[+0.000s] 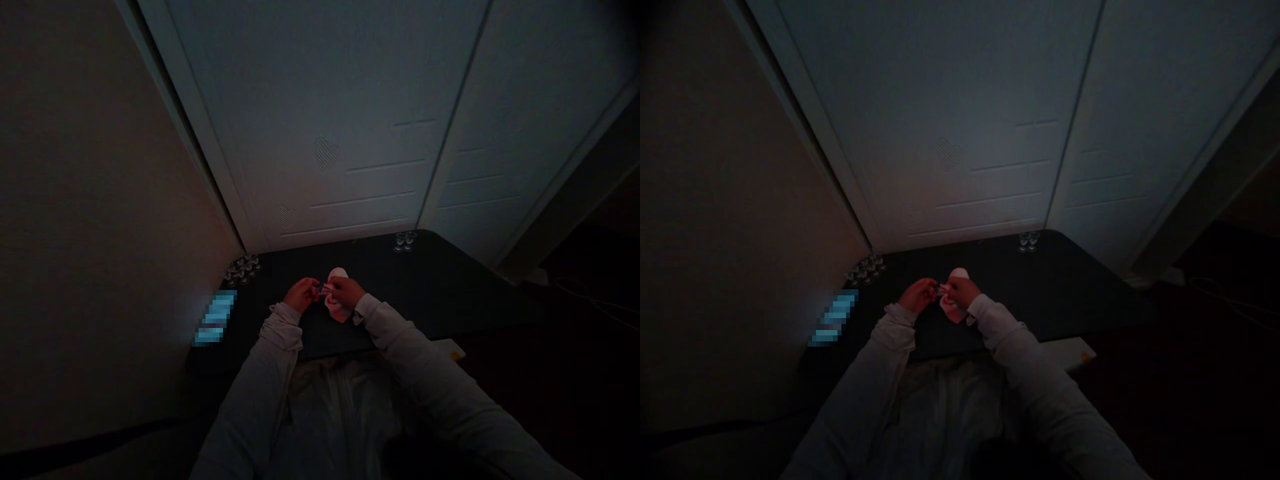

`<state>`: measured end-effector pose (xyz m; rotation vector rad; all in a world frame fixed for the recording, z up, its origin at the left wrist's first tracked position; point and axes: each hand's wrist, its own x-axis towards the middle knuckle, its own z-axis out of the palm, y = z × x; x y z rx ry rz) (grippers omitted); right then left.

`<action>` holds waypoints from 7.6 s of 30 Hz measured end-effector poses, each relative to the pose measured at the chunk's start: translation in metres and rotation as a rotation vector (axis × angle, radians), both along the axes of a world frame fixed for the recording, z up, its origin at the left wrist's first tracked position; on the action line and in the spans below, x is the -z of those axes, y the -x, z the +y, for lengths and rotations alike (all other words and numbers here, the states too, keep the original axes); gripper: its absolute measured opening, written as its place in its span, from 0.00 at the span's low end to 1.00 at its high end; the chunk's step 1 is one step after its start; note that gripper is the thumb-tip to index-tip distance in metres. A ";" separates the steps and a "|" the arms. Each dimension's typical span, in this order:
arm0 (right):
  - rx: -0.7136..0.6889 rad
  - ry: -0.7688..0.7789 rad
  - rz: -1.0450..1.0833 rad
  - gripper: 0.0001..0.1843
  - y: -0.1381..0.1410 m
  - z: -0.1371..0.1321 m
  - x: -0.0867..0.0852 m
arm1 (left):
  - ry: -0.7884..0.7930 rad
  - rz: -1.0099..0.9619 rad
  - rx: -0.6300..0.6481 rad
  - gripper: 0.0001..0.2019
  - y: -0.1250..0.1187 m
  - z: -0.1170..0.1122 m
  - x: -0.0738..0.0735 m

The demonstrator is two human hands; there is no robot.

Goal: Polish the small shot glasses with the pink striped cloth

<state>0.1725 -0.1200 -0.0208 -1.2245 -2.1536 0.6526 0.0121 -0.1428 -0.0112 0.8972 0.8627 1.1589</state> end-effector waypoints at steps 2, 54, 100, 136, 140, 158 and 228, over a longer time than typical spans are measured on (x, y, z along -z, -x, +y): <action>0.001 -0.020 -0.011 0.11 0.000 0.000 0.000 | 0.002 0.001 -0.001 0.11 -0.001 0.000 -0.001; -0.069 -0.111 -0.069 0.10 0.001 -0.003 -0.006 | 0.023 0.030 -0.005 0.11 -0.001 0.001 -0.001; -0.019 -0.085 -0.012 0.09 0.001 0.000 -0.002 | 0.072 -0.016 -0.052 0.05 -0.001 0.000 -0.007; 0.309 -0.235 0.539 0.23 0.002 -0.005 -0.007 | -0.011 0.077 0.119 0.16 -0.001 -0.008 -0.008; 0.307 -0.125 0.473 0.19 0.001 -0.008 -0.011 | -0.019 0.078 0.120 0.16 -0.002 -0.008 -0.008; 0.179 -0.071 0.244 0.19 0.000 -0.017 -0.018 | 0.000 0.106 0.134 0.16 -0.005 -0.010 -0.010; -0.020 0.492 1.310 0.16 -0.009 -0.012 -0.033 | -0.031 0.209 -0.025 0.14 -0.008 -0.003 0.000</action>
